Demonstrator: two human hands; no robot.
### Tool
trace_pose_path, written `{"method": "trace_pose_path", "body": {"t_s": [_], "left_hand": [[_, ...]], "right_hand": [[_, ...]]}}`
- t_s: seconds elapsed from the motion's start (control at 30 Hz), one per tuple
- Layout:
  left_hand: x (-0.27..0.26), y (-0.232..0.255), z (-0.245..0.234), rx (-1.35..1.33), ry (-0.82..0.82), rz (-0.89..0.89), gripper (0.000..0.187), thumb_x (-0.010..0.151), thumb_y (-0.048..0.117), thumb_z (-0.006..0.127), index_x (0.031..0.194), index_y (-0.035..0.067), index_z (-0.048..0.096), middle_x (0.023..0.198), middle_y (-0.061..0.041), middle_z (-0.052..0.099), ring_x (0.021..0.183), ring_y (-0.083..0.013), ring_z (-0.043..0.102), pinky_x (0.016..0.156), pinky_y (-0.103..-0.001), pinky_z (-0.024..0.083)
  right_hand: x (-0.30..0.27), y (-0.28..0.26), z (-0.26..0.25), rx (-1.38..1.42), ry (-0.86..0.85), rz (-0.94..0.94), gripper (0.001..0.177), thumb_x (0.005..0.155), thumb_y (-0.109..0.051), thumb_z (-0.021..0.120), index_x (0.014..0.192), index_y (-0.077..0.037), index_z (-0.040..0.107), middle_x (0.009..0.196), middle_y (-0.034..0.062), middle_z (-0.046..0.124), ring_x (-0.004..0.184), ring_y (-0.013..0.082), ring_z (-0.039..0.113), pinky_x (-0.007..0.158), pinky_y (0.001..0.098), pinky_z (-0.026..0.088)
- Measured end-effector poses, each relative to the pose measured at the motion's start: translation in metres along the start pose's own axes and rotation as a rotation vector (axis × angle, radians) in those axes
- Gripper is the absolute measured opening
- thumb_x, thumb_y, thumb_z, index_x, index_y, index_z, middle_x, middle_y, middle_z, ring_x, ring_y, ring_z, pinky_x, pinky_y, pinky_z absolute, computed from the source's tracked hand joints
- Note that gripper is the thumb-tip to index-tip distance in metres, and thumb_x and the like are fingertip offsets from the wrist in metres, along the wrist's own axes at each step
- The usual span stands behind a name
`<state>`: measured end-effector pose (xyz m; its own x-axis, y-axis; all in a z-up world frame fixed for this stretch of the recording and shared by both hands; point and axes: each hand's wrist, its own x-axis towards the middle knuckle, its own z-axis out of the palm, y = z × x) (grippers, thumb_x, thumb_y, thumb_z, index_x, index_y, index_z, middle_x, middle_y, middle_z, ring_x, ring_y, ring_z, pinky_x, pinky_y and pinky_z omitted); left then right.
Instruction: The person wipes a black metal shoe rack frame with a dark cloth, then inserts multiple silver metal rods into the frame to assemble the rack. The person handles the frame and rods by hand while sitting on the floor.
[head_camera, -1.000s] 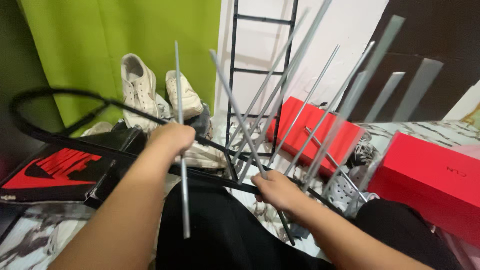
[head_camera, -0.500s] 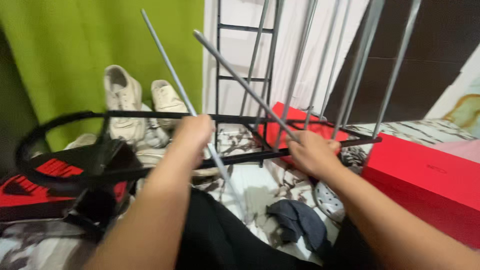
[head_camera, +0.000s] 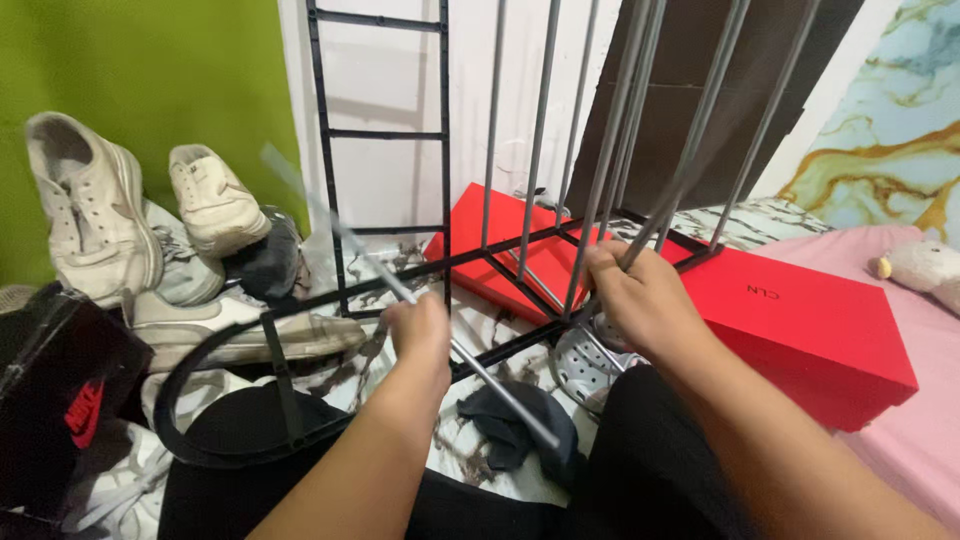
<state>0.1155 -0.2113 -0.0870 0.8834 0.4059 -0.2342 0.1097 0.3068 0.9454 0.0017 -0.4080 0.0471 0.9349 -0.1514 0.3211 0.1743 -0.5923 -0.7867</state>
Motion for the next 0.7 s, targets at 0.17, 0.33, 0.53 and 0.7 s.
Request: {"method": "trace_pose_path", "body": {"t_s": [0.17,0.33,0.53,0.7], "left_hand": [[0.029,-0.020,-0.016,-0.556,-0.289,-0.320,0.023,0.079,0.003,0.053,0.102,0.003,0.053,0.091,-0.012,0.060,0.072,-0.0207,0.054,0.060,-0.035,0.044],[0.043,-0.028,-0.031,-0.486,-0.319,-0.357,0.019,0.082,-0.001,0.048,0.098,0.005,0.056,0.092,-0.011,0.062,0.074,-0.0214,0.054,0.064,-0.039,0.050],[0.055,-0.018,-0.057,-0.560,-0.549,-0.470,0.042,0.079,-0.016,0.034,0.114,-0.003,0.054,0.104,-0.022,0.068,0.101,-0.0375,0.071,0.087,-0.046,0.063],[0.055,0.006,-0.071,-0.408,-0.530,-0.640,0.031,0.091,0.005,0.045,0.121,0.009,0.052,0.100,-0.011,0.064,0.098,-0.0358,0.071,0.088,-0.055,0.056]], "right_hand": [[-0.003,-0.059,0.022,-0.022,-0.368,0.019,0.046,0.100,-0.038,0.057,0.072,-0.004,0.065,0.059,0.0029,0.057,0.053,0.0108,0.054,0.049,0.0289,0.044],[0.045,-0.101,0.049,-0.425,-0.370,-0.183,0.035,0.090,-0.037,0.073,0.082,-0.003,0.073,0.067,0.0061,0.068,0.061,0.0132,0.064,0.057,0.0301,0.053],[0.102,-0.080,0.113,-0.025,-0.474,-0.123,0.024,0.092,-0.024,0.072,0.094,-0.001,0.072,0.078,0.0056,0.072,0.067,0.0120,0.069,0.063,0.0284,0.060],[0.126,-0.059,0.139,-0.010,-0.326,-0.176,0.023,0.098,-0.021,0.065,0.100,0.002,0.067,0.080,0.0116,0.074,0.068,0.0165,0.072,0.063,0.0315,0.061]]}}
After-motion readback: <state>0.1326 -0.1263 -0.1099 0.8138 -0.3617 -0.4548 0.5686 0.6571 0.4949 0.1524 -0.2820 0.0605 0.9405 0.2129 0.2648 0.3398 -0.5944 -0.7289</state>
